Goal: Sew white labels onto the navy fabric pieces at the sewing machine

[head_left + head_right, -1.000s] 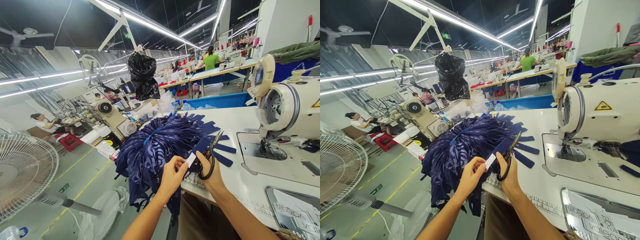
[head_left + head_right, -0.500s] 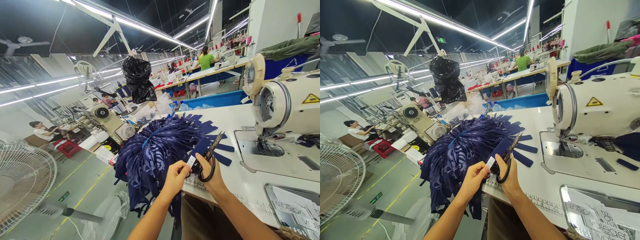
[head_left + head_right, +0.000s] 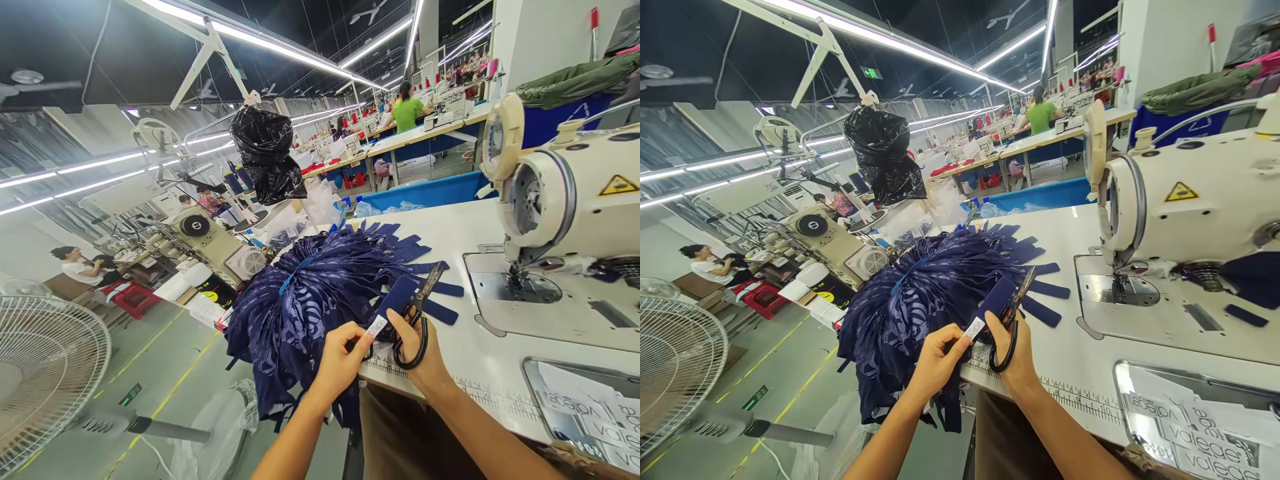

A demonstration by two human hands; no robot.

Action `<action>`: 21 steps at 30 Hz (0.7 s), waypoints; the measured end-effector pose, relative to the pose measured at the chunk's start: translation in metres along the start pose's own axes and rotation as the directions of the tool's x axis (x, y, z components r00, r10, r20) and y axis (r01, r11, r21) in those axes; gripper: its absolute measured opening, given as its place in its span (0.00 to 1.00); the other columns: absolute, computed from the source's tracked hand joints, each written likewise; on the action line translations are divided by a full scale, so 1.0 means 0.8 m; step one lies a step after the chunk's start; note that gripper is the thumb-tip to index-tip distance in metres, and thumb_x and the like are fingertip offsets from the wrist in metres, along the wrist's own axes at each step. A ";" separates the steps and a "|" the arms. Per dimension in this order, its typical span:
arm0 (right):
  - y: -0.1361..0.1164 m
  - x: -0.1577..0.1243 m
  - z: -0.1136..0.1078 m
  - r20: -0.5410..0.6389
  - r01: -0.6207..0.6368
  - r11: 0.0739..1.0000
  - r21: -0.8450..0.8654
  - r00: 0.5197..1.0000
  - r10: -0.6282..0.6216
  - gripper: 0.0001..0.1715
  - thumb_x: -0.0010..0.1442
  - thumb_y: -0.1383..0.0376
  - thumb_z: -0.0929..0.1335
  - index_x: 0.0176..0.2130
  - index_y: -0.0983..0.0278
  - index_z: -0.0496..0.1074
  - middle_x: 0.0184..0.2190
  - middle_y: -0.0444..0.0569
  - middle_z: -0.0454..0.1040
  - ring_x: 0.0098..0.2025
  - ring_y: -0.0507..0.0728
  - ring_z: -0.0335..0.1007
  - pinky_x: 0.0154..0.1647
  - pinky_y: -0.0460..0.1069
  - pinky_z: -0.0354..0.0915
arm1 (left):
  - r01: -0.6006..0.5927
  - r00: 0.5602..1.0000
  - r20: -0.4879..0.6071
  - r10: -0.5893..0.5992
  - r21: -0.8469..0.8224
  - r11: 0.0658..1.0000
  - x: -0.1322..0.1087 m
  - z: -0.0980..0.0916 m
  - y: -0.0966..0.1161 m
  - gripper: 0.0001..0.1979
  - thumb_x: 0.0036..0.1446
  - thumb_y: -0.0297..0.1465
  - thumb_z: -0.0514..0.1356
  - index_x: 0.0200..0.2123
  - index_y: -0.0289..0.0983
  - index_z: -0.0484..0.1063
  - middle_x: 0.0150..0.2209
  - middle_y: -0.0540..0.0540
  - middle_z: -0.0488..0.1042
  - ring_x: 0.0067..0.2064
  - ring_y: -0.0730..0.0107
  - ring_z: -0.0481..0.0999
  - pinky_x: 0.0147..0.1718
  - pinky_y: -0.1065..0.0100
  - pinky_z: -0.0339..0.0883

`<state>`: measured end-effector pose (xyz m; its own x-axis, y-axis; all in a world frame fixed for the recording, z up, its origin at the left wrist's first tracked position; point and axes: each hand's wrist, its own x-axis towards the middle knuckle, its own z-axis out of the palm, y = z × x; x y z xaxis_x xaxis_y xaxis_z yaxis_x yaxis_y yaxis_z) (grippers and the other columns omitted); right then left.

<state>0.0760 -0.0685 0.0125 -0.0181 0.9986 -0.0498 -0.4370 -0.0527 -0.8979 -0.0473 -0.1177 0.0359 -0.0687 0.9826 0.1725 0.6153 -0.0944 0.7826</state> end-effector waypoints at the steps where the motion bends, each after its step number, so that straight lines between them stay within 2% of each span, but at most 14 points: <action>1: -0.003 -0.004 -0.005 -0.010 0.019 0.998 -0.055 1.000 -0.020 0.17 0.46 0.55 0.70 0.22 0.63 0.62 0.19 0.39 0.61 0.23 0.51 0.55 0.24 0.47 0.57 | -0.012 1.000 0.004 0.012 0.024 1.000 -0.002 -0.005 0.003 0.15 0.53 0.39 0.55 0.22 0.34 0.69 0.21 0.50 0.65 0.25 0.73 0.63 0.28 0.72 0.56; 4: -0.009 -0.022 -0.024 0.037 0.155 0.979 -0.129 0.988 -0.152 0.15 0.50 0.54 0.68 0.24 0.62 0.65 0.21 0.43 0.65 0.25 0.54 0.60 0.28 0.49 0.60 | -0.073 0.995 -0.060 0.077 0.072 0.995 -0.001 -0.022 0.013 0.16 0.55 0.38 0.51 0.21 0.35 0.68 0.22 0.49 0.67 0.27 0.71 0.65 0.29 0.71 0.57; 6: -0.010 -0.039 -0.041 0.156 0.252 0.963 -0.091 0.959 -0.237 0.12 0.51 0.55 0.67 0.26 0.62 0.68 0.24 0.46 0.69 0.28 0.56 0.64 0.31 0.51 0.63 | -0.127 0.982 -0.128 0.142 0.116 0.985 0.007 -0.030 0.020 0.15 0.57 0.37 0.50 0.23 0.35 0.68 0.24 0.48 0.68 0.28 0.71 0.66 0.30 0.71 0.58; 8: -0.005 -0.059 -0.058 0.276 0.285 0.958 0.003 0.921 -0.275 0.10 0.52 0.56 0.67 0.29 0.60 0.70 0.25 0.47 0.70 0.28 0.57 0.66 0.31 0.52 0.65 | -0.179 0.969 -0.134 0.206 0.190 0.965 0.020 -0.031 0.027 0.12 0.57 0.34 0.51 0.26 0.36 0.68 0.26 0.48 0.69 0.29 0.71 0.68 0.32 0.71 0.59; 10: 0.002 -0.078 -0.074 0.287 0.241 0.968 0.076 0.924 -0.252 0.10 0.52 0.56 0.67 0.31 0.59 0.70 0.26 0.48 0.71 0.25 0.55 0.65 0.29 0.52 0.64 | -0.245 0.961 -0.054 0.272 0.295 0.923 0.037 -0.024 0.033 0.08 0.56 0.31 0.52 0.28 0.36 0.68 0.28 0.48 0.71 0.32 0.70 0.69 0.35 0.69 0.60; 12: 0.007 -0.093 -0.086 0.273 0.175 0.980 0.098 0.942 -0.196 0.13 0.53 0.53 0.67 0.33 0.59 0.71 0.27 0.49 0.70 0.23 0.54 0.64 0.27 0.51 0.63 | -0.344 0.938 0.108 0.330 0.410 0.845 0.054 -0.010 0.041 0.07 0.56 0.29 0.52 0.31 0.37 0.69 0.32 0.47 0.73 0.36 0.68 0.70 0.38 0.67 0.59; 15: 0.006 -0.106 -0.100 0.314 0.070 0.997 0.027 0.947 -0.076 0.24 0.51 0.45 0.65 0.35 0.60 0.72 0.28 0.51 0.70 0.22 0.53 0.61 0.26 0.51 0.62 | -0.520 0.853 0.359 0.379 0.525 0.673 0.073 0.018 0.052 0.07 0.56 0.29 0.53 0.37 0.36 0.69 0.40 0.44 0.73 0.43 0.64 0.69 0.43 0.63 0.58; 18: -0.004 -0.111 -0.107 0.332 -0.034 0.997 -0.072 0.942 0.056 0.30 0.49 0.40 0.63 0.36 0.62 0.71 0.29 0.51 0.71 0.22 0.51 0.58 0.25 0.49 0.58 | -0.619 0.784 0.499 0.369 0.589 0.519 0.087 0.047 0.060 0.14 0.53 0.29 0.57 0.44 0.36 0.66 0.46 0.40 0.69 0.48 0.58 0.66 0.46 0.58 0.54; 19: -0.008 -0.112 -0.108 0.341 -0.059 0.993 -0.104 0.935 0.092 0.31 0.48 0.40 0.63 0.35 0.62 0.71 0.28 0.51 0.70 0.22 0.51 0.58 0.24 0.48 0.57 | -0.624 0.780 0.525 0.340 0.617 0.480 0.090 0.056 0.060 0.17 0.51 0.29 0.58 0.46 0.35 0.65 0.46 0.39 0.69 0.48 0.56 0.66 0.47 0.56 0.54; 21: -0.015 -0.113 -0.111 0.351 -0.091 0.983 -0.157 0.925 0.142 0.30 0.48 0.40 0.63 0.33 0.62 0.70 0.28 0.50 0.69 0.23 0.51 0.59 0.25 0.48 0.58 | -0.593 0.803 0.542 0.248 0.681 0.430 0.096 0.068 0.055 0.19 0.47 0.27 0.60 0.45 0.33 0.65 0.42 0.36 0.70 0.45 0.53 0.67 0.46 0.54 0.54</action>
<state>0.1627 -0.1585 -0.0111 -0.3948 0.9185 -0.0198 -0.2873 -0.1439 -0.9470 0.0174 -0.0374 0.0513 0.5233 0.8521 0.0081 0.8400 -0.5143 -0.1727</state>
